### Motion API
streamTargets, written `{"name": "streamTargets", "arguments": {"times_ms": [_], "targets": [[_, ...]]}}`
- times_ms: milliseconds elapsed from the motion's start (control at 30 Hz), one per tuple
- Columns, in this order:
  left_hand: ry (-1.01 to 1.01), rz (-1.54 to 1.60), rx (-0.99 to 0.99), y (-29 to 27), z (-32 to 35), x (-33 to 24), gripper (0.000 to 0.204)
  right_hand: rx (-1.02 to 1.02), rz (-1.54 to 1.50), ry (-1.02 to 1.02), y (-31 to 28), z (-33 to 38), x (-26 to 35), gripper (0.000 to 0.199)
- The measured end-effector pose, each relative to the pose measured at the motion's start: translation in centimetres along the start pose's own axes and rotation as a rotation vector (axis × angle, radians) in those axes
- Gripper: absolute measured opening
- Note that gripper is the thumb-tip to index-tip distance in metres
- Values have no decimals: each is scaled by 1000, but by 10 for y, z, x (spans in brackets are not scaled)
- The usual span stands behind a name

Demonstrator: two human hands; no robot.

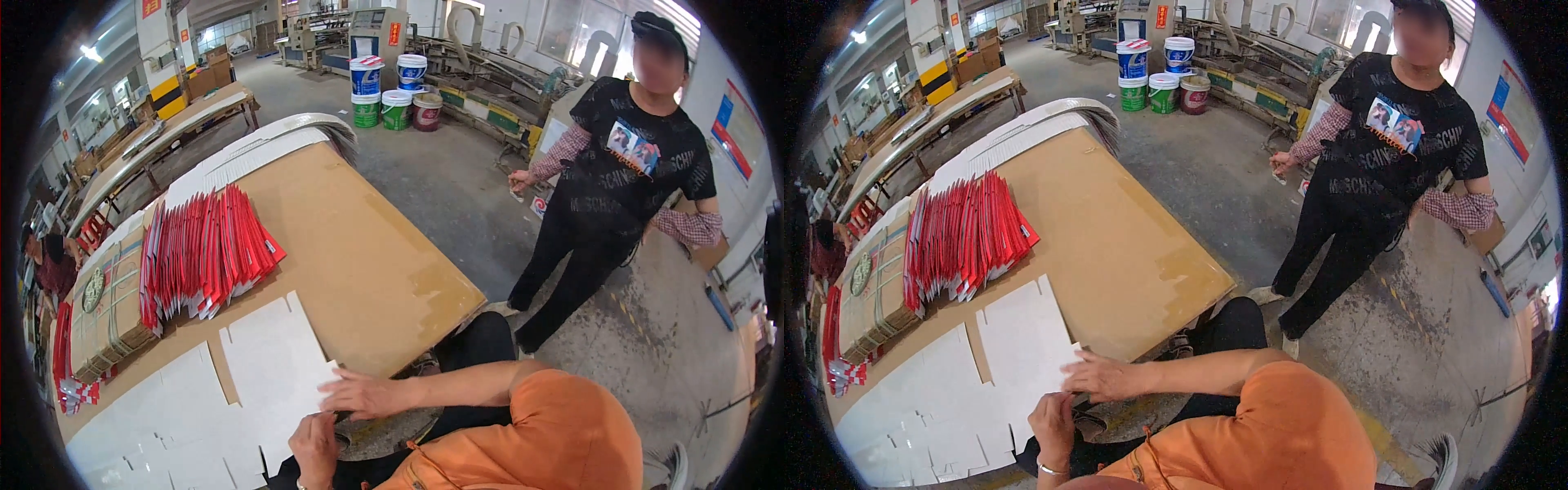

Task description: Sorting and stacking printed paper sleeves or cardboard envelopes on a large industrial table.

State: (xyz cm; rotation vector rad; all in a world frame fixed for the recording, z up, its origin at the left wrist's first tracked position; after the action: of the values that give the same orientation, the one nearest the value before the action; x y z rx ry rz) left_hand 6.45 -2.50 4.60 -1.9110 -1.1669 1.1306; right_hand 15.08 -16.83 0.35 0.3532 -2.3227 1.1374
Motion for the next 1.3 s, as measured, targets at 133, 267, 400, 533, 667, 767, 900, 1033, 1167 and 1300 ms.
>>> {"name": "streamTargets", "arguments": {"times_ms": [133, 267, 400, 533, 667, 767, 900, 1033, 1167, 1300], "targets": [[-19, 141, 198, 10, 3, -18, 43, -18, -116, 142, -10, 17, -14, 13], [-80, -177, 359, 1, 14, 8, 108, -263, -132, 281, -59, 68, -39, 26], [-86, -198, 382, 21, 25, 50, 77, -258, -212, 461, -119, 108, -33, 36], [7, -53, 303, 41, 3, 56, 48, -323, -323, 642, -164, 134, -23, 36], [115, 267, 236, 56, -12, 52, 28, -395, 144, 480, -161, 160, -20, 38], [-319, 439, 187, 89, -5, 76, 22, -427, 232, 516, -140, 182, -15, 35], [-177, -184, -55, 84, -19, 42, 36, -386, 260, 556, -138, 182, -15, 39], [142, -128, 240, 98, -6, 18, 65, -564, 43, 822, -135, 193, -29, 54], [249, 67, 301, 100, -26, -2, 55, -686, 94, 930, -127, 193, -40, 66], [73, 503, 295, 130, -43, -18, 21, -916, -60, 1005, -118, 191, -44, 78]]}}
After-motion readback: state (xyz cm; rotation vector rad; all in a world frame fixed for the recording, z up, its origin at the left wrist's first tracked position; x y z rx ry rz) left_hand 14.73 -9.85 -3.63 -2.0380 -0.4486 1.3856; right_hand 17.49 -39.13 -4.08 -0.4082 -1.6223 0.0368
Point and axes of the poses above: each hand's wrist, its own z-axis away from the middle knuckle, its own y-axis out of the palm, x = y × z, the point moved 4 cm from there along -z, towards the middle knuckle, and after that the axes turned 12 degrees about -z, right-handed, at the moved point
